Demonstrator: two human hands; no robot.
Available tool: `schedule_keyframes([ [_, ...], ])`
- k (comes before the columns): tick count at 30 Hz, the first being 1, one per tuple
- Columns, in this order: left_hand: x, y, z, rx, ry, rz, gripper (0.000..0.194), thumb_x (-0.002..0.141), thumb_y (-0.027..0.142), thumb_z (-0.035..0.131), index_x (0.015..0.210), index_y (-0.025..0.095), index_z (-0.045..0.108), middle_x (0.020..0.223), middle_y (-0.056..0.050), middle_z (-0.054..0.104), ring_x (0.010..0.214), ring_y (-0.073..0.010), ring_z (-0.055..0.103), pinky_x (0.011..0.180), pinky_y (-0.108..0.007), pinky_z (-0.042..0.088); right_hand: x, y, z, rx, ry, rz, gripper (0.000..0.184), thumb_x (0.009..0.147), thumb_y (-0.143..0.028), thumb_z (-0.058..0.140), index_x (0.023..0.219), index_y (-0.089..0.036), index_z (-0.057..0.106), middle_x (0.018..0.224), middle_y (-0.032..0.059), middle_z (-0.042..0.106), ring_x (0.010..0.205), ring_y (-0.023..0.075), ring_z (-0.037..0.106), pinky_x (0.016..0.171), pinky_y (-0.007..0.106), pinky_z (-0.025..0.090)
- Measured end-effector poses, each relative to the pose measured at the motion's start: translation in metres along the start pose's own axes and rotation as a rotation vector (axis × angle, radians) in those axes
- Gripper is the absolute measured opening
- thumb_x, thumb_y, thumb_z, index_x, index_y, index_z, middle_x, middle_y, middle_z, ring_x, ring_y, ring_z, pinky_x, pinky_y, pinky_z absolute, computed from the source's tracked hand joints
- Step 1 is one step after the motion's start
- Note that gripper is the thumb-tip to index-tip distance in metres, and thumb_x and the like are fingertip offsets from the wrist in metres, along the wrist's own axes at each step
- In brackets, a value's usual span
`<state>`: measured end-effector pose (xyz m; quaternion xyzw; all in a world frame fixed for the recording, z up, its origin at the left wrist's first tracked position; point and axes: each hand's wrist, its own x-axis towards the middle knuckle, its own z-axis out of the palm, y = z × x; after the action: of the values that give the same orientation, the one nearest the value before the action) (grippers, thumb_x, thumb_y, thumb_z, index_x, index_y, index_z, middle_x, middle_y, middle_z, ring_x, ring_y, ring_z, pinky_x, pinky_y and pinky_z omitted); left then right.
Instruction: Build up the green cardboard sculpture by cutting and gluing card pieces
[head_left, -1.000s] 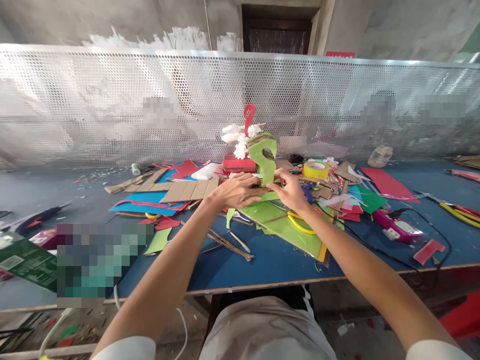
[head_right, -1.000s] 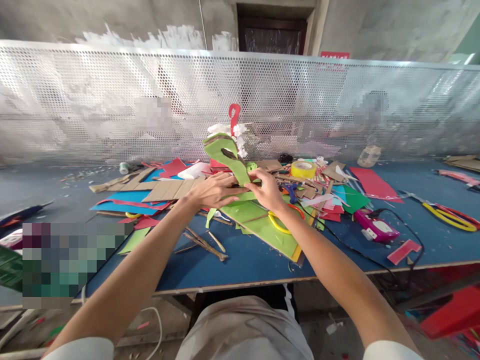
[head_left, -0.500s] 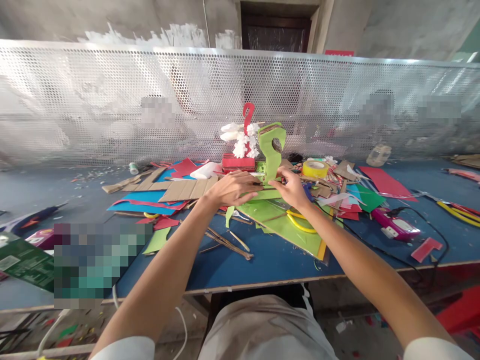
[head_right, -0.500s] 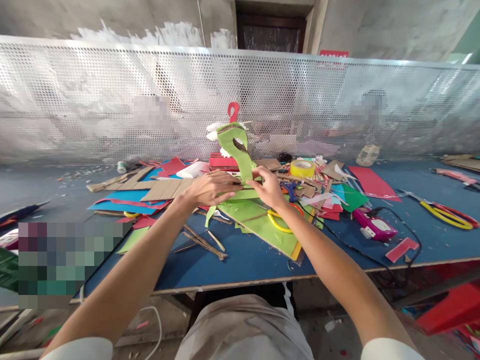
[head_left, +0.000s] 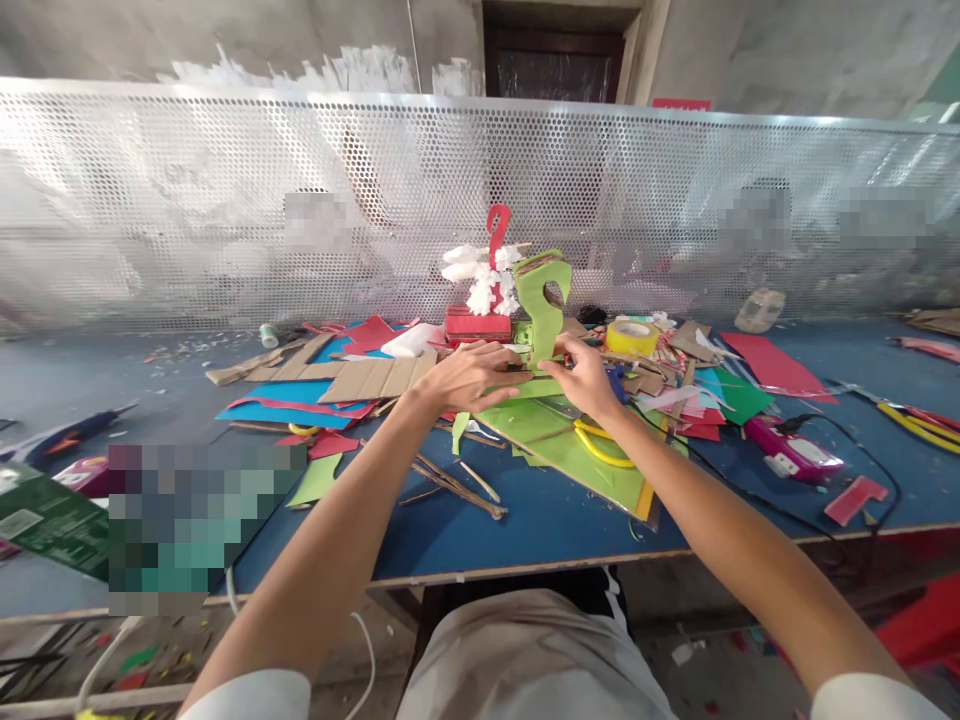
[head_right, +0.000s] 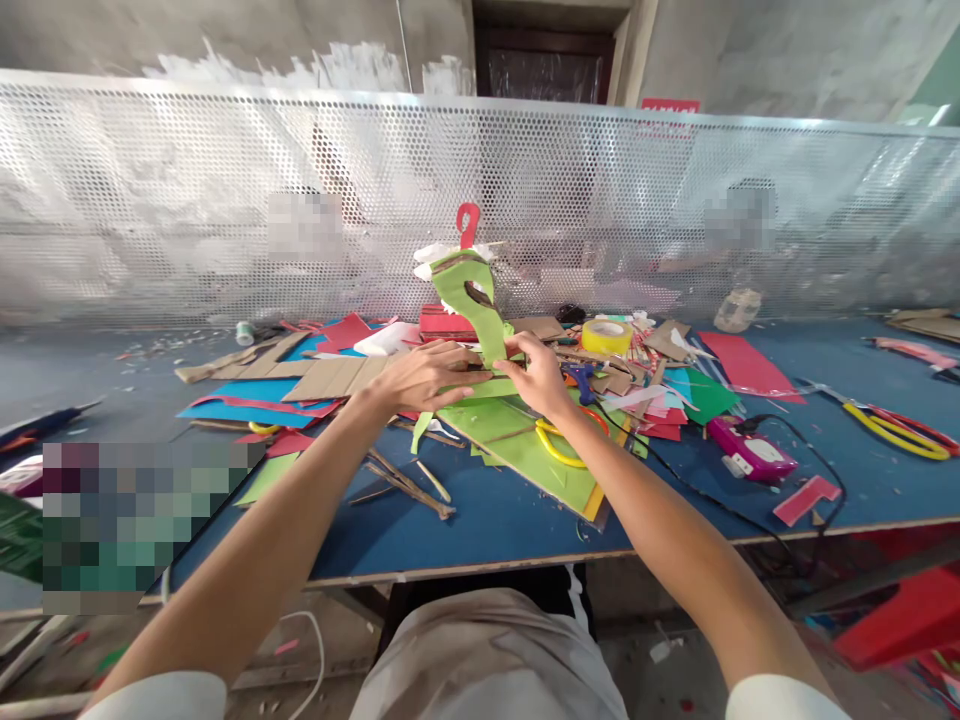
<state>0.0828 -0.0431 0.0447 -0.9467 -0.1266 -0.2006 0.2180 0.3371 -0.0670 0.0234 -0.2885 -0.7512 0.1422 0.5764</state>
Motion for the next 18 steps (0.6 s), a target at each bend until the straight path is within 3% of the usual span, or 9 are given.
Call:
schedule_keyframes([
  [10,0.0032,-0.0009,0.0074,0.070,-0.007,0.010,0.058,0.112,0.056,0.028,0.143,0.030,0.070,0.120,-0.012,0.070,0.103,-0.0257,0.066,0.092,-0.042,0.053,0.0002,-0.0035,0.0005,0.007,-0.021,-0.005,0.037,0.091,-0.059,0.075,0.088,-0.023,0.070,0.093,0.0060,0.069,0.087,0.0242,0.064,0.086,0.039,0.054],
  [18,0.0005,-0.0014,0.0061,-0.029,0.043,-0.019,0.050,0.112,0.050,0.038,0.137,0.027,0.074,0.129,-0.012,0.073,0.112,-0.0261,0.069,0.099,-0.042,0.052,0.0018,-0.0013,-0.0056,0.020,-0.054,0.004,0.036,0.091,-0.057,0.077,0.088,-0.022,0.070,0.091,0.0048,0.068,0.090,0.0246,0.065,0.088,0.038,0.053],
])
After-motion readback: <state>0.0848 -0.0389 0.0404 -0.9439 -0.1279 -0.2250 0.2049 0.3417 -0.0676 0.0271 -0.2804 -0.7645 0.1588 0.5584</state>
